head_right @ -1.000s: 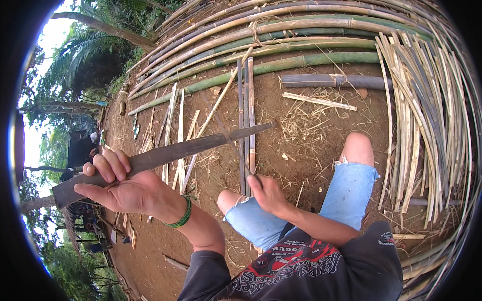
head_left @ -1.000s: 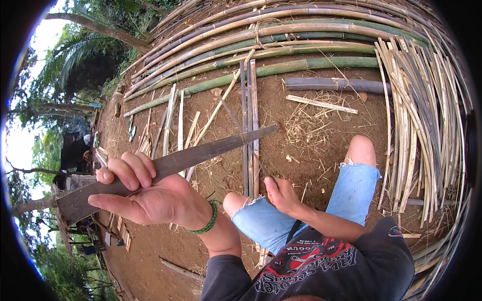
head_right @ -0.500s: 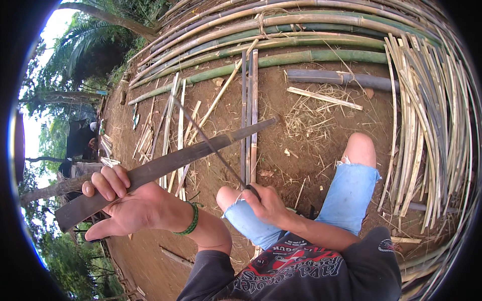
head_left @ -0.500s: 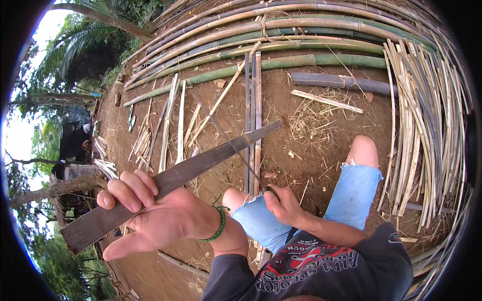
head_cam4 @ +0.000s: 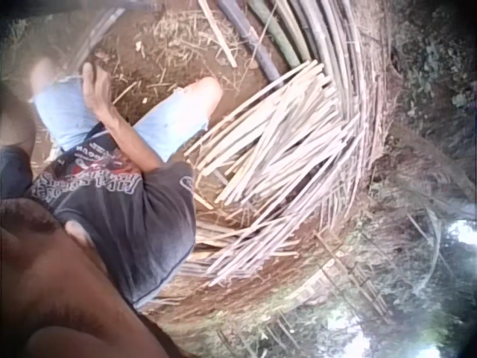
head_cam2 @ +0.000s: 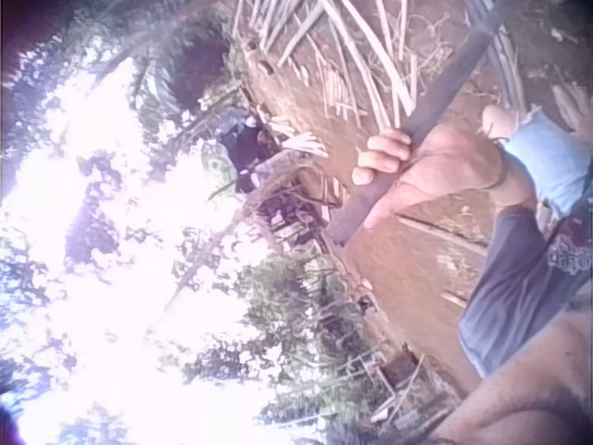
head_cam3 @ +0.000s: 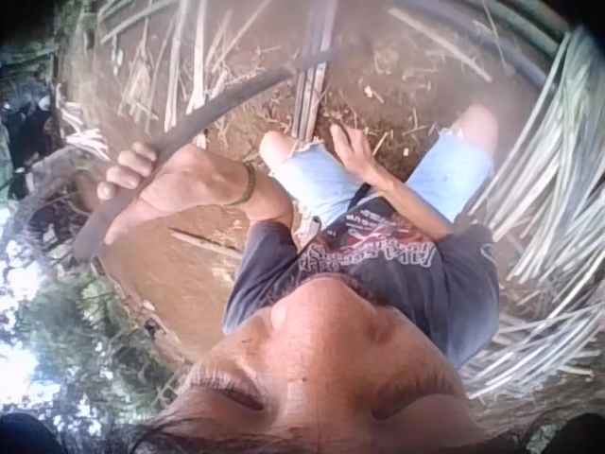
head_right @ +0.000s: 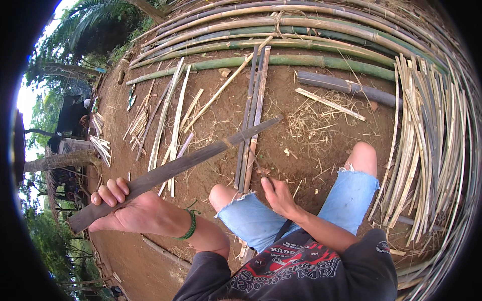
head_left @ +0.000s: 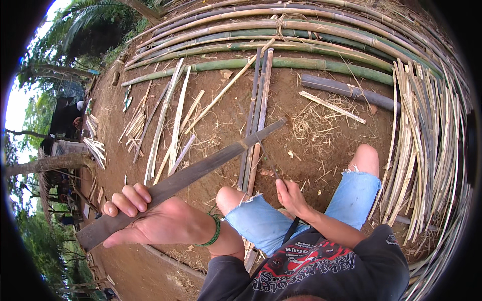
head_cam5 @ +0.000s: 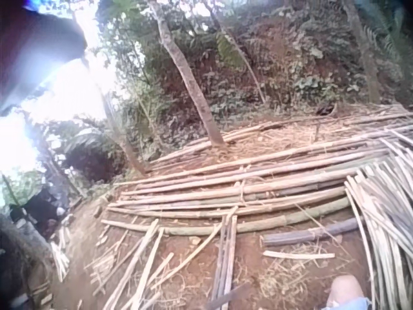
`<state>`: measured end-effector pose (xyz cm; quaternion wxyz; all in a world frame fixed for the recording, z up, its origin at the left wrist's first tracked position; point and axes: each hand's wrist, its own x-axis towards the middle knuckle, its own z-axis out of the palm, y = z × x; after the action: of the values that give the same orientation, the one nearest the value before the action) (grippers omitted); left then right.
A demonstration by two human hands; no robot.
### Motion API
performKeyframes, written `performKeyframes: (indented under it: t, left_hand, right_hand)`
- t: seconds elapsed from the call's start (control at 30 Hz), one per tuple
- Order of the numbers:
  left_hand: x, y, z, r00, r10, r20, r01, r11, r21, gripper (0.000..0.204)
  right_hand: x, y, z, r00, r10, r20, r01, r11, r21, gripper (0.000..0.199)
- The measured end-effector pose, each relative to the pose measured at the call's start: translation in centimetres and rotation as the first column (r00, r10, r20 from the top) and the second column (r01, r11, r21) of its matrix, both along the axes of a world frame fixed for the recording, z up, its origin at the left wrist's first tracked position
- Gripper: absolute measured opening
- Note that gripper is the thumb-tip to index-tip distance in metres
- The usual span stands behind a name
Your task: The person sits on the ground and uses a knife to sharpen the end of a bamboo stick into a point. They repeatedly scrape the bamboo against the blade to refine the tip and then inspect the result.
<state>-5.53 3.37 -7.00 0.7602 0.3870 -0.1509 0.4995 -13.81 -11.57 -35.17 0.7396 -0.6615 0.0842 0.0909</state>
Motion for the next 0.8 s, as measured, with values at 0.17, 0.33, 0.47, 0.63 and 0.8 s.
performKeyframes:
  t: [0.17, 0.33, 0.47, 0.63, 0.8]
  left_hand:
    - [-1.5, 1.9, -1.3, 0.994, -0.110, 0.007, 0.107, 0.979, 0.174, 0.057]
    - [-2.3, 4.5, -3.0, 0.958, -0.275, 0.081, 0.245, 0.932, 0.267, 0.069]
    - [-2.7, 7.2, -4.1, 0.980, -0.180, 0.086, 0.157, 0.961, 0.230, 0.072]
    - [-2.6, 7.4, -4.8, 0.986, -0.141, 0.086, 0.133, 0.987, 0.091, 0.065]
    - [-1.6, 9.0, -4.8, 0.999, 0.000, 0.036, -0.002, 0.999, 0.055, 0.070]
  right_hand:
    - [-0.5, -1.2, -1.2, 0.992, 0.093, 0.086, -0.082, 0.989, -0.121, 0.046]
    - [3.7, -5.1, -8.0, 0.973, 0.170, 0.157, -0.118, 0.948, -0.295, 0.043]
    - [8.5, -11.0, -22.7, 0.958, -0.089, -0.274, -0.085, 0.822, -0.563, 0.071]
    - [9.4, -8.3, -19.8, 0.982, 0.119, -0.145, -0.153, 0.956, -0.249, 0.058]
    - [12.2, -9.9, -24.1, 0.947, -0.073, -0.313, -0.059, 0.918, -0.393, 0.064]
